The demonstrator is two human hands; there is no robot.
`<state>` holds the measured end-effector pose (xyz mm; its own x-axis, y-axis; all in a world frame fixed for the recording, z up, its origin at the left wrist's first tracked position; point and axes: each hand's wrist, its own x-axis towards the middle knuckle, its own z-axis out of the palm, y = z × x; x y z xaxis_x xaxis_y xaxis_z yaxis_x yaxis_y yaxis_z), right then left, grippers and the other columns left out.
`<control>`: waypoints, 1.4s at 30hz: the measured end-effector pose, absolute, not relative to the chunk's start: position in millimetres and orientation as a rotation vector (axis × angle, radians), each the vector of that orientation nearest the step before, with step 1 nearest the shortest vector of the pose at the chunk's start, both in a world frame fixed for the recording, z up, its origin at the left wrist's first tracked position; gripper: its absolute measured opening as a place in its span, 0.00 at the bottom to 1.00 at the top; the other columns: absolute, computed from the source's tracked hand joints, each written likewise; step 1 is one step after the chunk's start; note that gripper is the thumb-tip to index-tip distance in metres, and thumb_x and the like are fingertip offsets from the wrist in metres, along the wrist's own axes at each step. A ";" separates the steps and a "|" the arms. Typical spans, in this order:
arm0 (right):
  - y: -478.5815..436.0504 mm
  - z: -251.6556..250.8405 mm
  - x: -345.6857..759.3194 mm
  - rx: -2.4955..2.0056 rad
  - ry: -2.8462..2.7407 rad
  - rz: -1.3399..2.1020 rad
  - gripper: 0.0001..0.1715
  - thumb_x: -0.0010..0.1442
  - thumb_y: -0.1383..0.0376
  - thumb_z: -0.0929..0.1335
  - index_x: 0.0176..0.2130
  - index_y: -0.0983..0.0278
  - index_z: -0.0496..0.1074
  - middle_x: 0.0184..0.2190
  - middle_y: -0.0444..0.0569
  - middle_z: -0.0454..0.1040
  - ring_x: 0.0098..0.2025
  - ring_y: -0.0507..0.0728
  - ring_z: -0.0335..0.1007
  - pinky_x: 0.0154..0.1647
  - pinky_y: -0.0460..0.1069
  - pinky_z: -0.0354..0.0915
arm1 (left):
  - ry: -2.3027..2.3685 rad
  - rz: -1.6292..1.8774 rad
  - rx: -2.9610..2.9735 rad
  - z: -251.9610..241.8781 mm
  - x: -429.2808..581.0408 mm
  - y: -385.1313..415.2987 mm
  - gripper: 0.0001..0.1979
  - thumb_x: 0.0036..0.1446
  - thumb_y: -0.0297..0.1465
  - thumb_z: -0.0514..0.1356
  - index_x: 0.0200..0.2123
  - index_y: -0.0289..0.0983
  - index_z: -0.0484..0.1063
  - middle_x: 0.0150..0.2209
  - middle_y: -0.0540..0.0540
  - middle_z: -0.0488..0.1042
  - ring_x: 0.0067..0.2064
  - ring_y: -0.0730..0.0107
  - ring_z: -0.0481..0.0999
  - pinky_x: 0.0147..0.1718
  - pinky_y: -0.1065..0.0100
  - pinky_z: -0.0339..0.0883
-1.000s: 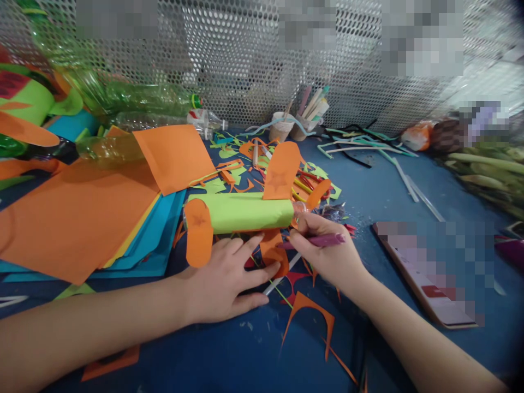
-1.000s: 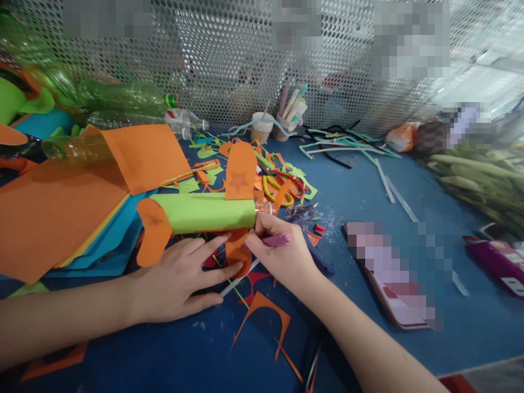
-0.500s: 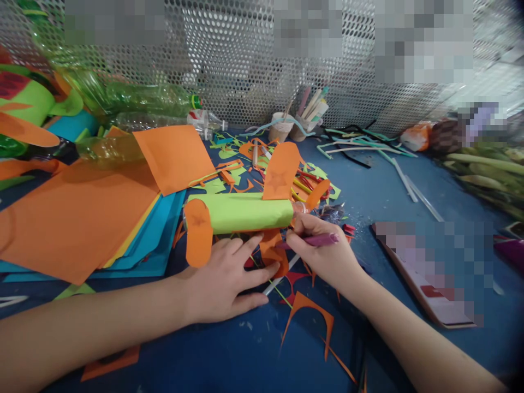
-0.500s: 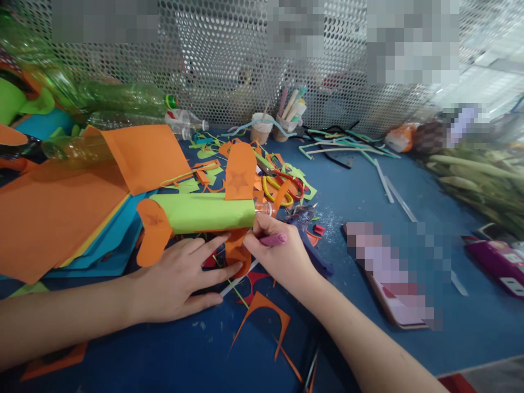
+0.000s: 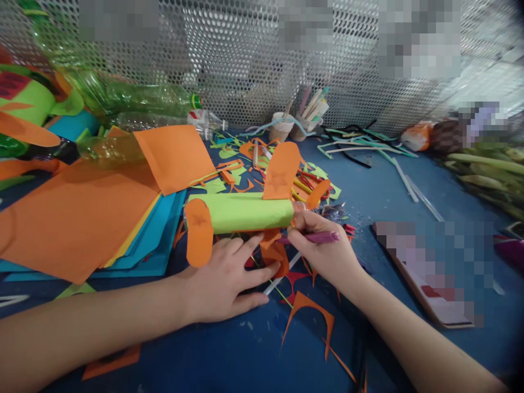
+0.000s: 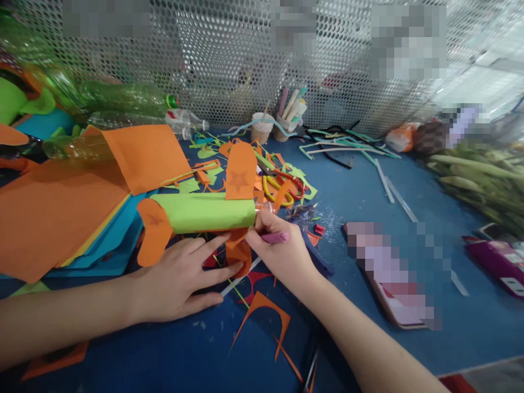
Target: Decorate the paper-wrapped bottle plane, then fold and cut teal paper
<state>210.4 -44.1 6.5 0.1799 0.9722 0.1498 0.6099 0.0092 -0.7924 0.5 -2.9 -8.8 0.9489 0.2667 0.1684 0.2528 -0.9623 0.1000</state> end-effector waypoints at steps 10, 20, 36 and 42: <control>-45.6 23.3 216.4 -1.227 -0.902 0.665 0.16 0.62 0.63 0.62 0.23 0.59 0.57 0.13 0.36 0.50 0.13 0.47 0.43 0.15 0.48 0.43 | 0.429 0.372 3.018 -5.3 -0.7 -1.5 0.21 0.64 0.43 0.48 0.57 0.44 0.63 0.60 0.32 0.56 0.42 0.56 0.69 0.37 0.53 0.68; -47.7 23.3 213.9 -1.033 -0.792 0.778 0.15 0.59 0.64 0.65 0.23 0.61 0.59 0.14 0.36 0.54 0.12 0.44 0.43 0.14 0.45 0.42 | 0.351 0.866 2.774 2.6 -4.5 2.6 0.14 0.61 0.23 0.46 0.49 0.32 0.61 0.40 0.40 0.71 0.42 0.63 0.69 0.43 0.59 0.66; -53.7 16.7 209.1 -1.116 -0.925 1.072 0.15 0.59 0.61 0.66 0.24 0.62 0.59 0.17 0.37 0.58 0.13 0.44 0.46 0.12 0.42 0.40 | 0.773 0.574 2.191 10.8 0.7 8.9 0.09 0.65 0.33 0.48 0.48 0.39 0.59 0.30 0.51 0.69 0.32 0.70 0.71 0.35 0.66 0.66; -56.9 11.1 204.4 -1.080 -1.148 1.157 0.13 0.62 0.57 0.64 0.29 0.62 0.64 0.18 0.38 0.64 0.17 0.47 0.59 0.19 0.43 0.52 | 0.658 0.573 2.303 7.2 3.3 13.4 0.08 0.65 0.30 0.48 0.40 0.37 0.66 0.39 0.45 0.70 0.42 0.67 0.70 0.43 0.63 0.67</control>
